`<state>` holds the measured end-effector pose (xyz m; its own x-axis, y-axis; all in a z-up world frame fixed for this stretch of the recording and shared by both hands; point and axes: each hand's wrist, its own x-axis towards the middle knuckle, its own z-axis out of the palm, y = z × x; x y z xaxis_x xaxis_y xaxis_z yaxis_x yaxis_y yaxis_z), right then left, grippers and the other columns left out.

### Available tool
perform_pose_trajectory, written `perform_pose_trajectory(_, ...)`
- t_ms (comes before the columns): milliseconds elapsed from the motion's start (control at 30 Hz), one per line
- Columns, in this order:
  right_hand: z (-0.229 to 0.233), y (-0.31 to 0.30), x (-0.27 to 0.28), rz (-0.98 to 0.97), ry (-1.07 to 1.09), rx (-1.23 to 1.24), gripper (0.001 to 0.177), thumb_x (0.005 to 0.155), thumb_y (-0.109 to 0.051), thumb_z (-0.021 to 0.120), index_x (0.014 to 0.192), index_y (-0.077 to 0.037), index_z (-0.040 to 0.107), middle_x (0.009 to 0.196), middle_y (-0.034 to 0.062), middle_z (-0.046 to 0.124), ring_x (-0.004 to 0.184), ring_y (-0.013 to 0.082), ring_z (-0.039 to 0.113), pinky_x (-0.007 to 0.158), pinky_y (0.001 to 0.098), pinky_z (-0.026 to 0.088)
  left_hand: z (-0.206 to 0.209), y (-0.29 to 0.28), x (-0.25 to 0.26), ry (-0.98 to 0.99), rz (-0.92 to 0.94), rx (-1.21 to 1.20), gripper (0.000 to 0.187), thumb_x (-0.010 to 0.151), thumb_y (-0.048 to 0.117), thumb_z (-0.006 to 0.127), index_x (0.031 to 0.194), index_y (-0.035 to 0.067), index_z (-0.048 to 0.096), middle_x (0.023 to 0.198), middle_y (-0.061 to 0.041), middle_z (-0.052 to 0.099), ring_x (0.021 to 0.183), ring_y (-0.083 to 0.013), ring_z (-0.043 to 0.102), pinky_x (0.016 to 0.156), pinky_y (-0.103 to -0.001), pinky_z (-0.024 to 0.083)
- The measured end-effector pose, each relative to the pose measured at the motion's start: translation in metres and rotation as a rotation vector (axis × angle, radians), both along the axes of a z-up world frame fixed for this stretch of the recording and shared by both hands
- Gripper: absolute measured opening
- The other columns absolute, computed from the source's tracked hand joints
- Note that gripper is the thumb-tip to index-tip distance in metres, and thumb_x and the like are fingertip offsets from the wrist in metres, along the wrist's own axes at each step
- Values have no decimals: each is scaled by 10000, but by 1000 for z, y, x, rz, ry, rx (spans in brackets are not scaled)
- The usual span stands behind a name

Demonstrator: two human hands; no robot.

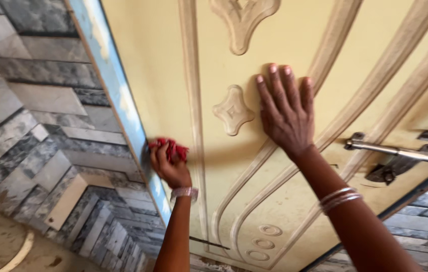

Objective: The person wipes the surface of a cream-colored door using a red cloth. They systematically clean the door panels, decorative moldings, and the area around the handle and lock.

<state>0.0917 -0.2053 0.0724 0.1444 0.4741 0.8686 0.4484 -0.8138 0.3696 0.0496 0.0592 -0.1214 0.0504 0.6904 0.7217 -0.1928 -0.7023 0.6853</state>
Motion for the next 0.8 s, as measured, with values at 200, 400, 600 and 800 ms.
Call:
perform_pose_trajectory(200,-39,44,-3,-145,47,-376,639,1090,-176,518,1699,-117,335,1680,146,316,1538,286,308,1235,523,222,43,18,2,11,-42,143,251,995,120,623,1207,32,725,1421,-173,588,1272,-416,558,1109,-525,452)
perform_pose_trajectory(400,-82,116,-46,-141,122,-499,864,905,-247,574,1676,-180,189,1736,92,117,1591,250,104,1241,556,69,-9,22,-7,-58,-245,-176,267,978,219,644,1175,42,675,1361,-205,522,1178,-387,618,927,-480,585)
perform_pose_trajectory(600,-77,124,-64,-353,222,-438,935,862,-192,603,1672,-142,138,1724,117,51,1577,284,41,1206,625,37,-32,29,-5,28,-29,-88,272,971,186,719,1203,46,718,1364,-164,581,1302,-363,563,1097,-510,519)
perform_pose_trajectory(800,-81,127,-65,-326,254,-408,967,864,-178,613,1681,-122,98,1736,105,29,1590,276,32,1226,605,28,81,42,9,-15,-108,144,373,947,65,674,1315,104,719,1483,-123,565,1414,-354,508,1203,-516,449)
